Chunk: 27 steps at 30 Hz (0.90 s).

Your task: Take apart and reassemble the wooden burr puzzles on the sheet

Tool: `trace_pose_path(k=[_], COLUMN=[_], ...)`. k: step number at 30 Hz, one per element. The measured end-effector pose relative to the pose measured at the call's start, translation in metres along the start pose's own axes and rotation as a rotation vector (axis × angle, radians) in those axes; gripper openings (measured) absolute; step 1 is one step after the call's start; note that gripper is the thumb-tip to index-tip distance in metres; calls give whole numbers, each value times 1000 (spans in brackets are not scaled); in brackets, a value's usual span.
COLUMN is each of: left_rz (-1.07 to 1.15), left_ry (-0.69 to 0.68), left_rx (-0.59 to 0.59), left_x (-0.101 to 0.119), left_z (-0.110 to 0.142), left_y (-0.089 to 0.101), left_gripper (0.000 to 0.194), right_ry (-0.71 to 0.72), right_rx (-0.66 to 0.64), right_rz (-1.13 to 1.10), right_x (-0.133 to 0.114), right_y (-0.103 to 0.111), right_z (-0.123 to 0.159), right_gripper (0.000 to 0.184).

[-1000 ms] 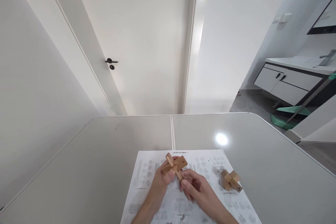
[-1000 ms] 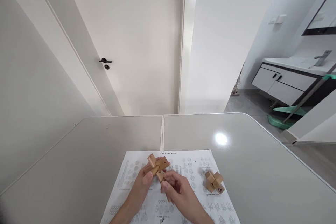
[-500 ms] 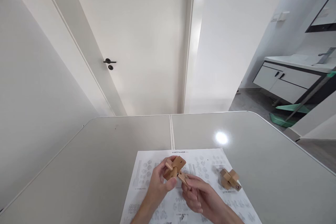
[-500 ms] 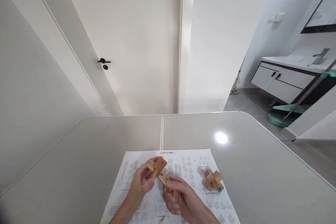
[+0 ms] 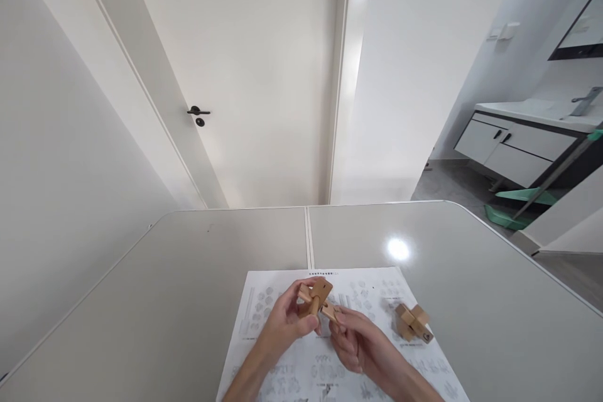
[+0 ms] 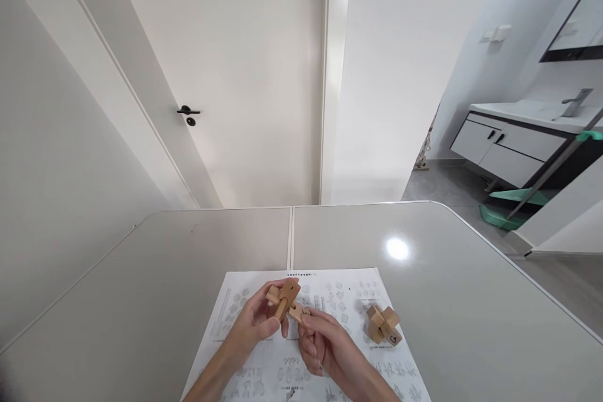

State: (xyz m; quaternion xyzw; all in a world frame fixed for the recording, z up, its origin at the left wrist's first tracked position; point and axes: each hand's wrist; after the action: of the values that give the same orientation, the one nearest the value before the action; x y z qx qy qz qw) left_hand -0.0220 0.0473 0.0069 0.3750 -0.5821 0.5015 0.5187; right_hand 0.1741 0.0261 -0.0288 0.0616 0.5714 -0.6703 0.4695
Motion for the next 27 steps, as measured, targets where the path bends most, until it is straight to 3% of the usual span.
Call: trace_pose_path(k=[5, 8, 12, 19, 23, 27], left_rz=[-56, -169, -174, -154, -311, -864], left_ry=[18, 14, -23, -34, -63, -189], left_rx=[-113, -141, -83, 26, 261, 562], left_x=[10, 12, 11, 18, 17, 2], left_z=[0, 1, 4, 4, -1, -10], left_y=[10, 15, 11, 6, 21, 45], left_gripper=[63, 46, 22, 24, 32, 39], right_ry=[27, 41, 59, 151, 202, 226], right_rx=[-17, 18, 91, 170, 249, 271], right_rz=[75, 126, 144, 87, 49, 49], right_x=[-3, -7, -9, -9, -13, -15], right_y=[2, 2, 2, 6, 9, 8], right_z=[0, 0, -1, -4, -6, -4], right_gripper=[29, 33, 36, 36, 38, 42])
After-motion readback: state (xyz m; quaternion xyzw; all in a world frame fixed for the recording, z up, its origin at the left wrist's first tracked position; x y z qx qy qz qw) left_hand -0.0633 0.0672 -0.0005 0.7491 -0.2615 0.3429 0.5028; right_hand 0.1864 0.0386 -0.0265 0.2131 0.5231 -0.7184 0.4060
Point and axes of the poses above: each hand's wrist, its own z-axis away from the middle knuckle, its own y-axis out of the back of the hand, x = y × z, and after that the axes turned 13 degrees about x, right-handed
